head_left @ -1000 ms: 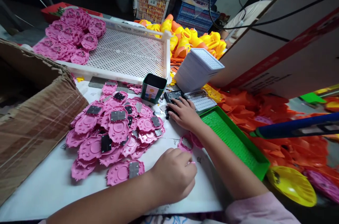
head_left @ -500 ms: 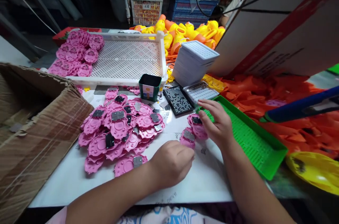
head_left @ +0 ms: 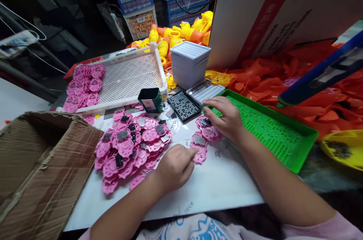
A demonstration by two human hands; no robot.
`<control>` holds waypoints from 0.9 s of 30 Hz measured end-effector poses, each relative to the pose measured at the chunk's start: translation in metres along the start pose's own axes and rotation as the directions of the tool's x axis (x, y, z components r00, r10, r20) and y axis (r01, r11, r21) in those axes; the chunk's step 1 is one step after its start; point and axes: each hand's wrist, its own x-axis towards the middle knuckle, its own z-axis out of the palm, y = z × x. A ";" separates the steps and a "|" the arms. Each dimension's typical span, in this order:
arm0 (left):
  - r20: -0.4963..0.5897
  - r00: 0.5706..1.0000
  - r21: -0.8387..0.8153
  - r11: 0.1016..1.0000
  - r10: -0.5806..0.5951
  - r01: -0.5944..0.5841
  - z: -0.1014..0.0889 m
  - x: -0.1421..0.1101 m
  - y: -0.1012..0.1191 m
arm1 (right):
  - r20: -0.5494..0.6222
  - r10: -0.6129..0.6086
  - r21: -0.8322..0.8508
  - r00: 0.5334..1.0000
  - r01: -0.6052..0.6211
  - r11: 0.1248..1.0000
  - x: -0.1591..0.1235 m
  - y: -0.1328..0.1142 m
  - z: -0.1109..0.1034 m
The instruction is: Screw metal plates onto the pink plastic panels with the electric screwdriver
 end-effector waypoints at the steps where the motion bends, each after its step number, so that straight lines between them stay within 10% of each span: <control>1: 0.000 1.000 -0.003 1.000 0.000 0.000 0.000 0.000 -0.001 | 0.058 0.001 -0.017 0.998 0.000 1.000 0.000 0.000 -0.002; 7: 0.034 0.998 0.039 0.998 -0.045 0.044 0.000 0.002 0.004 | 0.478 0.102 -0.220 0.872 0.006 0.975 -0.008 -0.022 -0.020; 14: 0.133 0.989 0.054 0.997 -0.068 0.062 0.007 -0.002 0.015 | 0.599 0.256 -0.401 0.758 0.007 0.916 -0.016 -0.038 -0.014; 27: 0.021 0.998 0.221 0.974 -0.061 0.055 -0.021 0.011 0.009 | 0.439 0.194 -0.159 0.877 -0.137 0.978 -0.011 -0.007 -0.002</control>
